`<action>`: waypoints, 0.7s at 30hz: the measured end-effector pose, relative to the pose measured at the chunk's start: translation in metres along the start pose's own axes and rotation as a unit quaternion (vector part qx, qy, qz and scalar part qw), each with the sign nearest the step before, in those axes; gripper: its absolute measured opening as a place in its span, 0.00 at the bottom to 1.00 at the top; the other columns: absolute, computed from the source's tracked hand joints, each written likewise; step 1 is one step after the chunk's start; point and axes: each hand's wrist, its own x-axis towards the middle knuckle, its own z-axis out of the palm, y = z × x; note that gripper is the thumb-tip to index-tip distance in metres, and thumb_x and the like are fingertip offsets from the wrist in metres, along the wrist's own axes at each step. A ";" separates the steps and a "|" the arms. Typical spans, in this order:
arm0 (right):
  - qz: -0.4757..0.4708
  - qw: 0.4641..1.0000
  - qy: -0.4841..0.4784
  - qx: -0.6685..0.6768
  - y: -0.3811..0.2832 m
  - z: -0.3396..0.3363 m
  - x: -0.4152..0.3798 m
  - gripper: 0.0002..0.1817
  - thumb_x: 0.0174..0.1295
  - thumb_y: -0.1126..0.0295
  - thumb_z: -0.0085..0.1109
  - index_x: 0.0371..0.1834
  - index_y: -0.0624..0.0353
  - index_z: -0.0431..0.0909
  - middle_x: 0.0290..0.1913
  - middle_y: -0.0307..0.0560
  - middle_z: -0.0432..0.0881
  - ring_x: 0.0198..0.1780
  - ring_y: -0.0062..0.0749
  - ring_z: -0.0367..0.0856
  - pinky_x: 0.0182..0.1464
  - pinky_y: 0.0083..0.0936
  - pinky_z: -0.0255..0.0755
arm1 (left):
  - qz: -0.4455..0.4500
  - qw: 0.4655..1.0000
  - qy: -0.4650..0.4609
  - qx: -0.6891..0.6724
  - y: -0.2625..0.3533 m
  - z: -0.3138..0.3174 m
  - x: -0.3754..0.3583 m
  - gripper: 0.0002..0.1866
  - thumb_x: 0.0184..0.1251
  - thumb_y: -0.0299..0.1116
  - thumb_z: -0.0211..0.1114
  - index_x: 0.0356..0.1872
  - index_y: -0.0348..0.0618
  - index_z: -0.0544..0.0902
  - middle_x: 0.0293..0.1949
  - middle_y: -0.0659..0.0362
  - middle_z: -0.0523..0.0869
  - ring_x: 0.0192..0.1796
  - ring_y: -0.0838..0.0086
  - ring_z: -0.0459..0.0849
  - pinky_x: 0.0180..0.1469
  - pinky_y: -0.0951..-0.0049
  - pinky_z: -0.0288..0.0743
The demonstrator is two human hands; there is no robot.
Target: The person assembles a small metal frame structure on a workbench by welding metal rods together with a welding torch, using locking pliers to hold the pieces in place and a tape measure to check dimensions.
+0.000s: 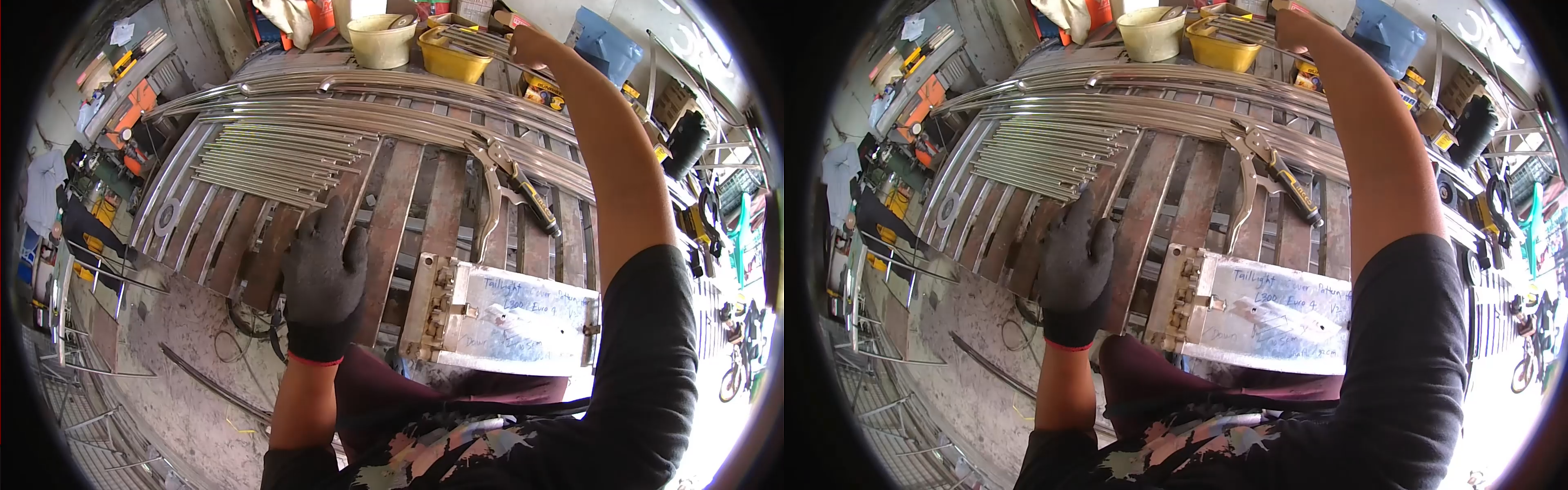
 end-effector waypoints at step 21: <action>0.137 0.986 -0.084 0.041 0.140 -0.259 -0.521 0.27 0.67 0.58 0.73 0.67 0.55 0.85 0.52 0.46 0.94 0.44 0.36 0.93 0.50 0.32 0.85 | 0.199 0.966 -0.044 0.160 -0.016 0.014 -0.019 0.27 0.80 0.49 0.60 0.70 0.44 0.79 0.74 0.46 0.77 0.74 0.47 0.75 0.74 0.53 0.71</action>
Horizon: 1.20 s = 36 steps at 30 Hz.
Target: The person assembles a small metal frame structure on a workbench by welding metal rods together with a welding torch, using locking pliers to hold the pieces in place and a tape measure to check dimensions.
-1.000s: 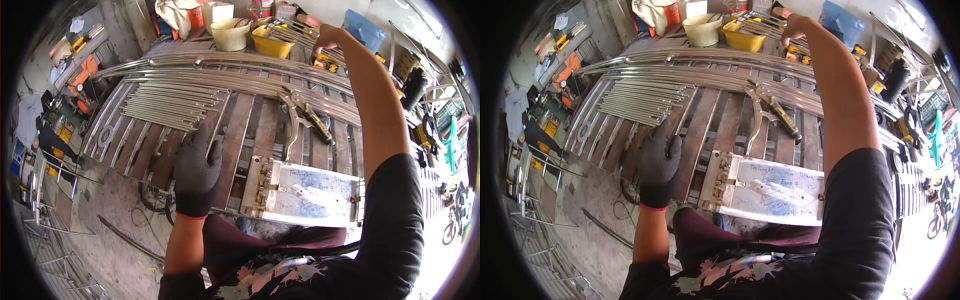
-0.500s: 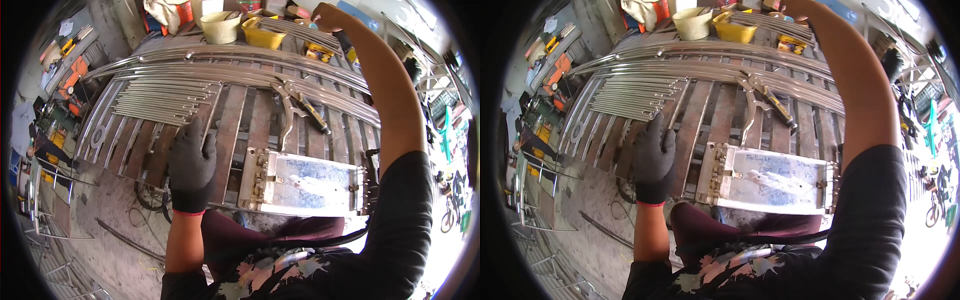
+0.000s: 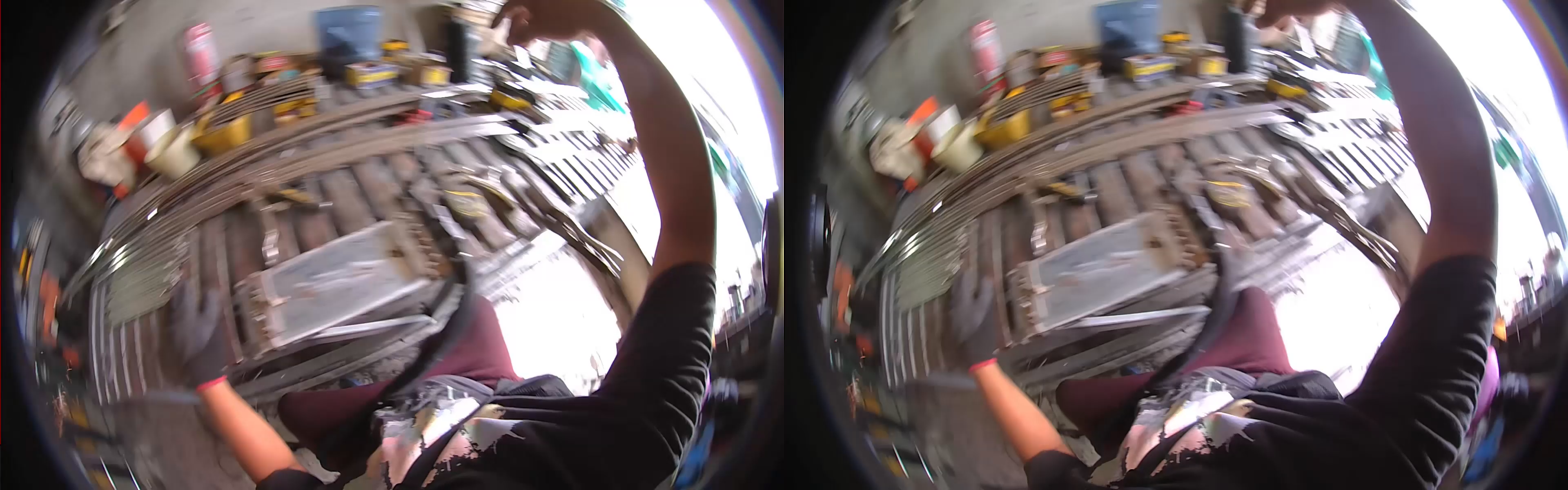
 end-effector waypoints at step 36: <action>0.096 0.968 -0.023 -0.232 0.367 0.397 0.051 0.14 0.66 0.64 0.64 0.30 0.62 0.91 0.30 0.61 0.88 0.36 0.53 0.88 0.44 0.43 0.79 | -0.201 0.949 -0.035 -0.241 0.035 -0.036 0.015 0.27 0.84 0.41 0.58 0.71 0.26 0.77 0.73 0.41 0.79 0.76 0.53 0.75 0.78 0.61 0.64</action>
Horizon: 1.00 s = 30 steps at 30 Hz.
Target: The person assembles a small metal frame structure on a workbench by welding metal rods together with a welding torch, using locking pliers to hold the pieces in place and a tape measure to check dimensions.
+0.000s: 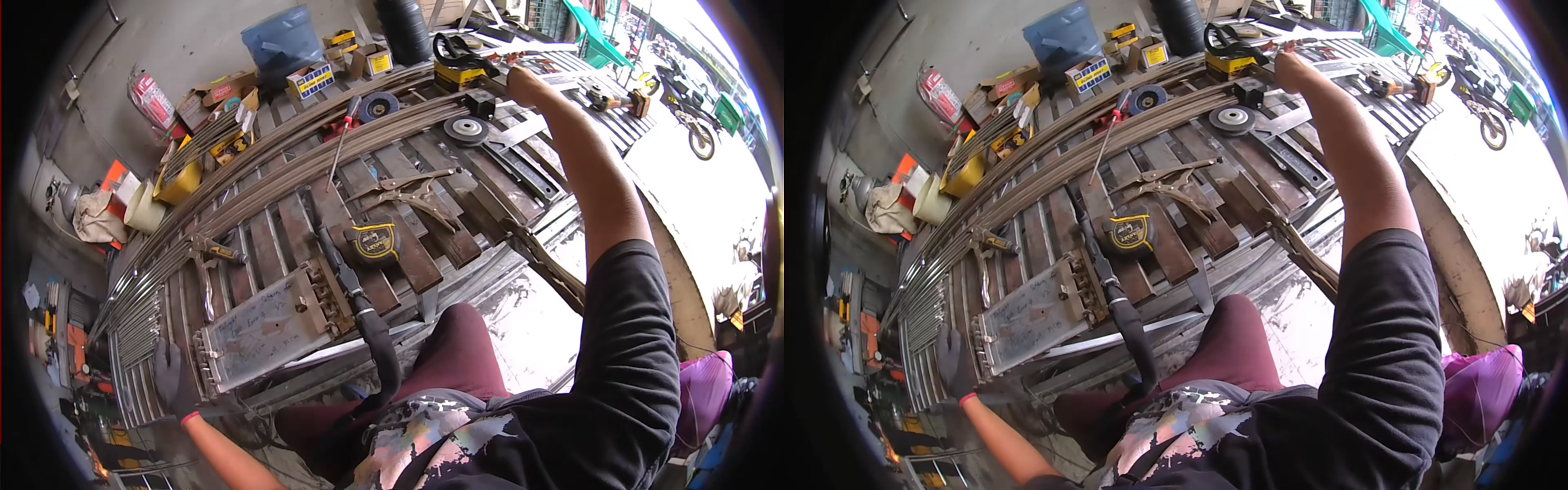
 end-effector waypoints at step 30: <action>-0.258 0.819 0.252 0.446 -0.289 -0.400 -0.310 0.04 0.63 0.79 0.72 0.38 0.63 0.85 0.33 0.49 0.83 0.32 0.38 0.87 0.33 0.30 0.80 | 0.280 0.869 0.051 -0.404 0.109 -0.063 -0.134 0.23 0.81 0.32 0.58 0.68 0.26 0.80 0.27 0.61 0.86 0.22 0.84 0.73 0.35 0.75 0.77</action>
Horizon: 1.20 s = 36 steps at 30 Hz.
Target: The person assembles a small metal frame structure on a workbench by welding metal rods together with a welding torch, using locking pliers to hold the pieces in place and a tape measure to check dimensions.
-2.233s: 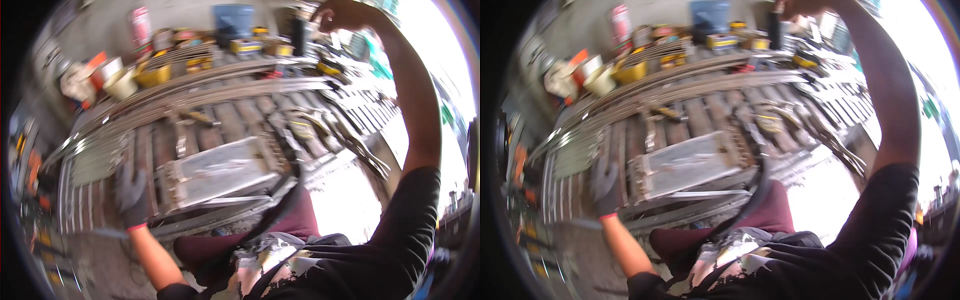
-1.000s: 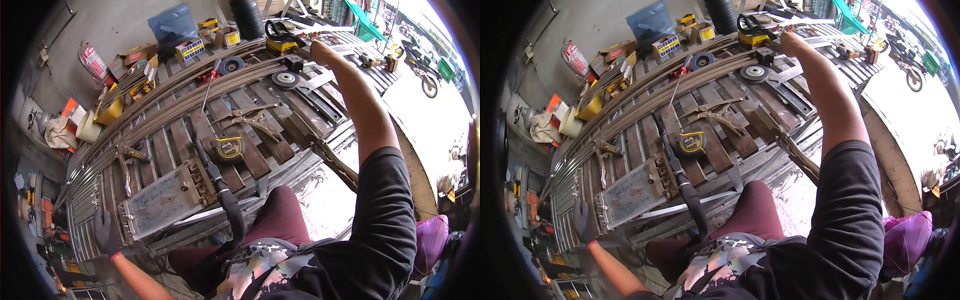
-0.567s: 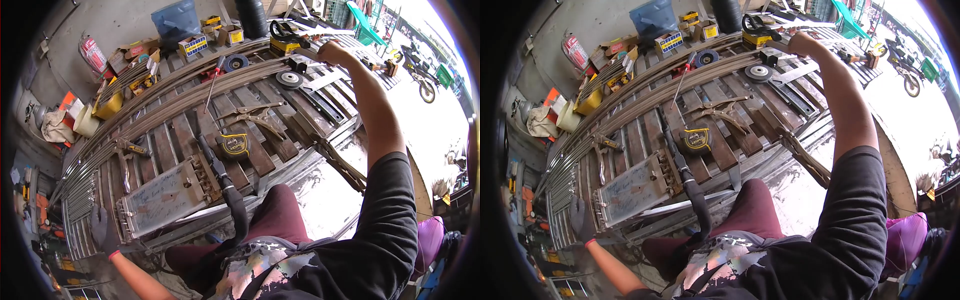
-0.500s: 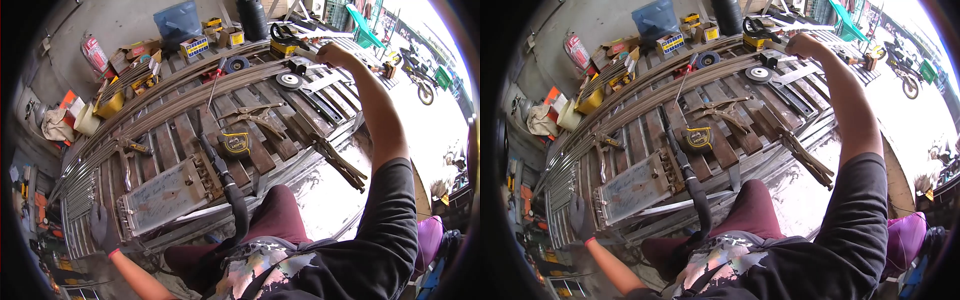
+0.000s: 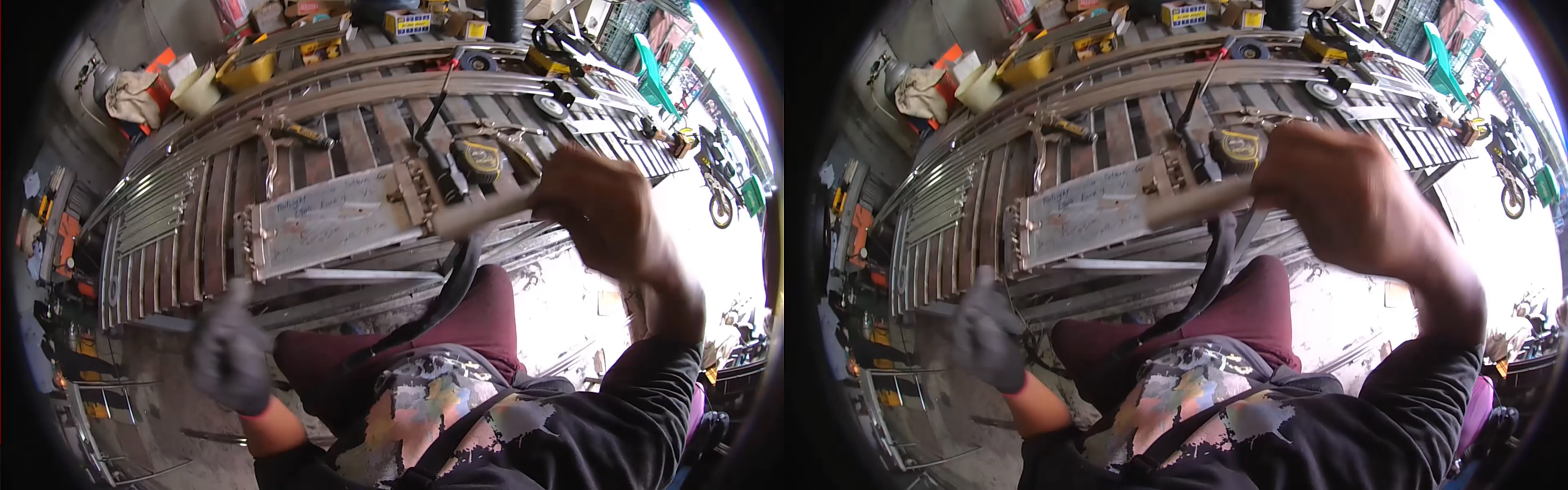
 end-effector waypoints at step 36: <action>0.378 0.874 0.089 0.292 -0.065 0.153 0.019 0.09 0.74 0.71 0.67 0.38 0.67 0.84 0.24 0.36 0.81 0.23 0.14 0.77 0.26 0.16 0.68 | -0.073 0.979 0.149 0.119 -0.139 -0.017 -0.016 0.13 0.70 0.14 0.69 0.54 0.29 0.88 0.52 0.50 0.91 0.55 0.71 0.88 0.58 0.72 0.82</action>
